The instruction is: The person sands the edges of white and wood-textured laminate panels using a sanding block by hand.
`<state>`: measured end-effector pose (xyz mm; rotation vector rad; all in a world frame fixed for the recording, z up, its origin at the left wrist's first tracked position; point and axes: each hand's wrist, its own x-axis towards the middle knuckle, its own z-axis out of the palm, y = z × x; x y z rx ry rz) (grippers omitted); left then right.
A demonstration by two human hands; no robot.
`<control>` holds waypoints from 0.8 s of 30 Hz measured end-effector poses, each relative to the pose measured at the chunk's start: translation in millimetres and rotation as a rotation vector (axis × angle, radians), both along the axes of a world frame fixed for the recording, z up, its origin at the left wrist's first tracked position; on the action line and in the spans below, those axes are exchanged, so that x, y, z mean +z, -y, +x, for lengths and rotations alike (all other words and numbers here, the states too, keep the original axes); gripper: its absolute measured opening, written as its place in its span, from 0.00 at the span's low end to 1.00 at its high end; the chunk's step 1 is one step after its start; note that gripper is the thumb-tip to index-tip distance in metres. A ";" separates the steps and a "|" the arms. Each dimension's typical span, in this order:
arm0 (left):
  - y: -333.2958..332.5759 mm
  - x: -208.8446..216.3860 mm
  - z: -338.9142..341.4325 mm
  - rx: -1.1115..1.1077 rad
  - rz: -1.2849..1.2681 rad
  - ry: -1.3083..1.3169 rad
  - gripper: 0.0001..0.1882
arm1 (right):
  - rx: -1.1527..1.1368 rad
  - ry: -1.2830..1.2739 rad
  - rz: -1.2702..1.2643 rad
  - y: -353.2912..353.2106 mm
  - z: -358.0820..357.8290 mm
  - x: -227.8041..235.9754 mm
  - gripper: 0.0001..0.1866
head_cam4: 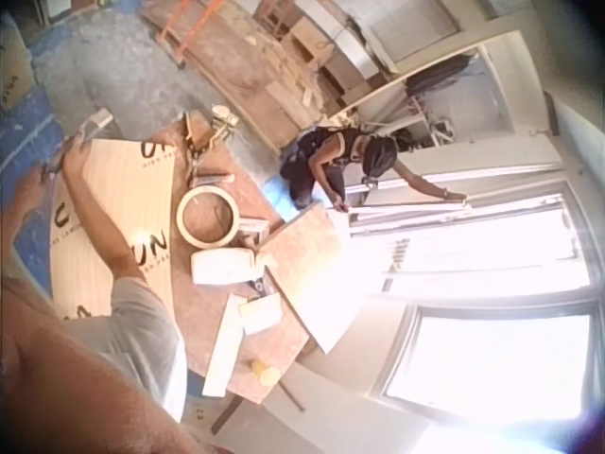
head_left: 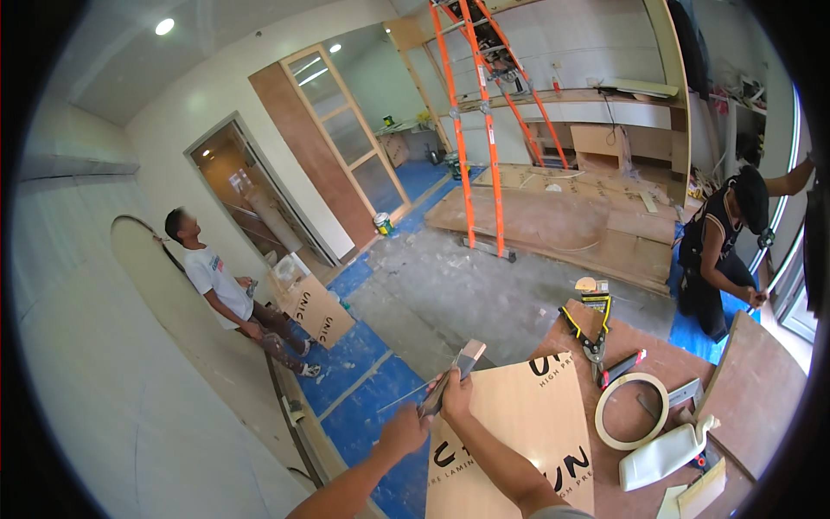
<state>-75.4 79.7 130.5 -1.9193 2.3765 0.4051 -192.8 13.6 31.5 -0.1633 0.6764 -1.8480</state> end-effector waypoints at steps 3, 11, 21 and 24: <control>2.9 15.1 -18.6 -0.172 -0.198 -0.161 0.41 | 0.043 -0.015 0.041 -3.6 -4.3 -1.1 0.16; 46.4 18.2 -30.8 -0.104 -0.142 -0.136 0.30 | 0.177 0.071 0.026 10.4 -11.2 2.7 0.18; 48.5 -45.5 -22.6 -0.145 -0.272 -0.372 0.25 | 0.058 -0.256 0.107 10.9 -10.0 14.8 0.15; 57.5 -34.4 -21.1 -0.111 -0.226 -0.377 0.31 | 0.169 -0.173 0.083 14.3 -6.4 -3.9 0.17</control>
